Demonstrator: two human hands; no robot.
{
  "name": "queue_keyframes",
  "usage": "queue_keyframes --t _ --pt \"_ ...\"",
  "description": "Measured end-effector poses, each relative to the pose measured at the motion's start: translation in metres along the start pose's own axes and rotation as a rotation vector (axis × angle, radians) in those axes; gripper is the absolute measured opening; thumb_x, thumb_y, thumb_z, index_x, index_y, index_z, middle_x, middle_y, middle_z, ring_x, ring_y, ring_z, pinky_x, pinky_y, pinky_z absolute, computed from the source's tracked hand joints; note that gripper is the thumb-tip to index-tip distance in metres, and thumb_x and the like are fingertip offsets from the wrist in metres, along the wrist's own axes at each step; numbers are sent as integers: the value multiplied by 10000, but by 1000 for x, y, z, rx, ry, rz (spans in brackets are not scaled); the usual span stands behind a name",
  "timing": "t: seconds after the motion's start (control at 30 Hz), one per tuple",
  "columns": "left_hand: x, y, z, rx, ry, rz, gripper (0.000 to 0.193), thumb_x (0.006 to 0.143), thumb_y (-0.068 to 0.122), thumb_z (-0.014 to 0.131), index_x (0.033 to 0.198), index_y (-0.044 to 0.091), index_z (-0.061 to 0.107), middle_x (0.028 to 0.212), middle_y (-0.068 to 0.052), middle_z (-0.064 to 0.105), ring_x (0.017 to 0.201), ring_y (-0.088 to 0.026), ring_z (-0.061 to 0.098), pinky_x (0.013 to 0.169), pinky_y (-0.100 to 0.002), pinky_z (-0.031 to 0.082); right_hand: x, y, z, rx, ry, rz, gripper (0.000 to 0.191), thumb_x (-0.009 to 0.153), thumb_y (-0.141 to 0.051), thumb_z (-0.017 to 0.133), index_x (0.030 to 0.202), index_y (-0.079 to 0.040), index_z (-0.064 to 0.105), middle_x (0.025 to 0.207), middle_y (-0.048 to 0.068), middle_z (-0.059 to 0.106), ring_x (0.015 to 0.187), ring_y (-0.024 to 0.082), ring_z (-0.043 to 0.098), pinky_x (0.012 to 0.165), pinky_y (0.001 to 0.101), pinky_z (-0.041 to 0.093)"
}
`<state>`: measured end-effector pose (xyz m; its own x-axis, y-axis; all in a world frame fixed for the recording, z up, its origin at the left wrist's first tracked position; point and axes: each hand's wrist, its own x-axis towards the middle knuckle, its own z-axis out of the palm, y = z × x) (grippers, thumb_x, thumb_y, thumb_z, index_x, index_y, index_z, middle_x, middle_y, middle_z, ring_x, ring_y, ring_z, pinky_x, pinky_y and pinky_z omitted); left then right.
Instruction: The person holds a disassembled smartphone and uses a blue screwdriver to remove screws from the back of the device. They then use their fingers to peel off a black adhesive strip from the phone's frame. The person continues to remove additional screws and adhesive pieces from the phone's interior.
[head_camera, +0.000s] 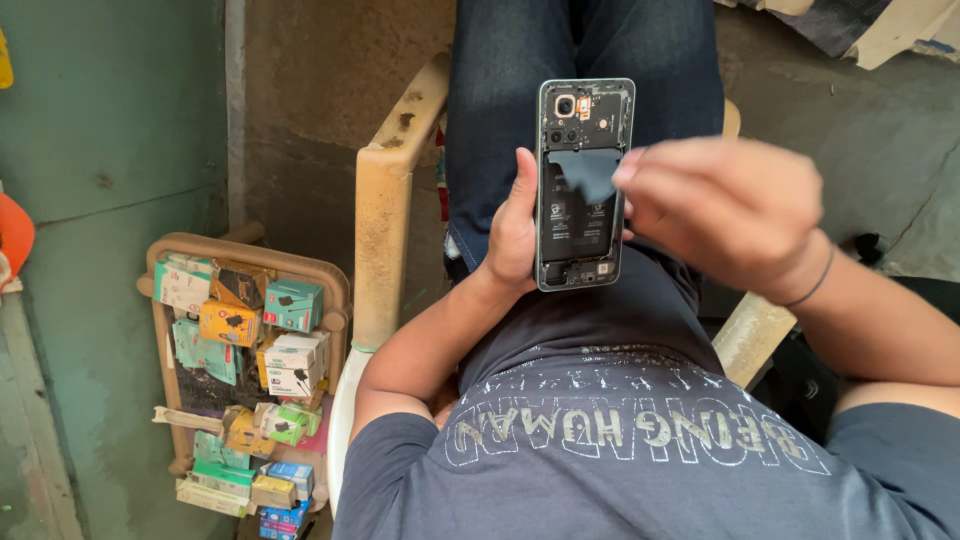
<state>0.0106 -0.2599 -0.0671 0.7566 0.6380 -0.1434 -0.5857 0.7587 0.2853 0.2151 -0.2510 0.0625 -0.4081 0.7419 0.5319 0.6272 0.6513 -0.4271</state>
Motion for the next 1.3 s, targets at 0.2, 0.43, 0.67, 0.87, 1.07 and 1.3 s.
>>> queue_keyframes --t 0.2,0.43,0.67,0.87,1.07,1.3 --pt "-5 -20 -8 -4 35 -48 850 1121 671 175 1488 -41 460 1390 -212 571 1119 -280 673 962 -443 604 -16 17 4 -60 38 133 207 985 81 802 1140 -16 706 1115 90 698 921 205 713 788 276 571" --pt "-7 -26 -10 13 4 -22 858 1127 678 176 1492 -45 459 1391 -215 567 1129 -277 671 966 -434 605 -26 22 11 -62 20 104 209 983 82 786 1145 -17 698 1130 82 692 937 200 710 796 264 566" --pt "-8 -27 -10 21 -13 -35 862 1110 690 200 1511 -36 437 1409 -215 552 1151 -277 662 993 -435 595 -30 25 13 -95 55 94 203 974 80 800 1130 -21 718 1113 78 701 895 183 708 754 254 555" --pt "-10 -36 -18 -3 -34 -39 848 1110 684 220 1518 -29 431 1421 -214 547 1163 -276 659 1003 -432 589 -35 23 15 -97 70 101 196 973 81 810 1118 -22 727 1096 79 705 866 176 704 724 250 546" --pt "-11 -35 -21 7 -51 -33 856 1115 688 226 1508 -42 439 1424 -215 545 1169 -275 657 997 -430 593 -27 20 3 65 -8 108 202 977 90 784 1134 -21 724 1129 83 712 951 183 728 812 254 582" --pt "-26 -61 -41 16 -81 -58 793 1095 643 349 1594 27 344 1423 -225 536 1157 -270 658 988 -412 595 -51 23 -4 238 -112 119 156 989 39 755 1130 -17 716 1159 86 721 962 207 710 856 269 582"
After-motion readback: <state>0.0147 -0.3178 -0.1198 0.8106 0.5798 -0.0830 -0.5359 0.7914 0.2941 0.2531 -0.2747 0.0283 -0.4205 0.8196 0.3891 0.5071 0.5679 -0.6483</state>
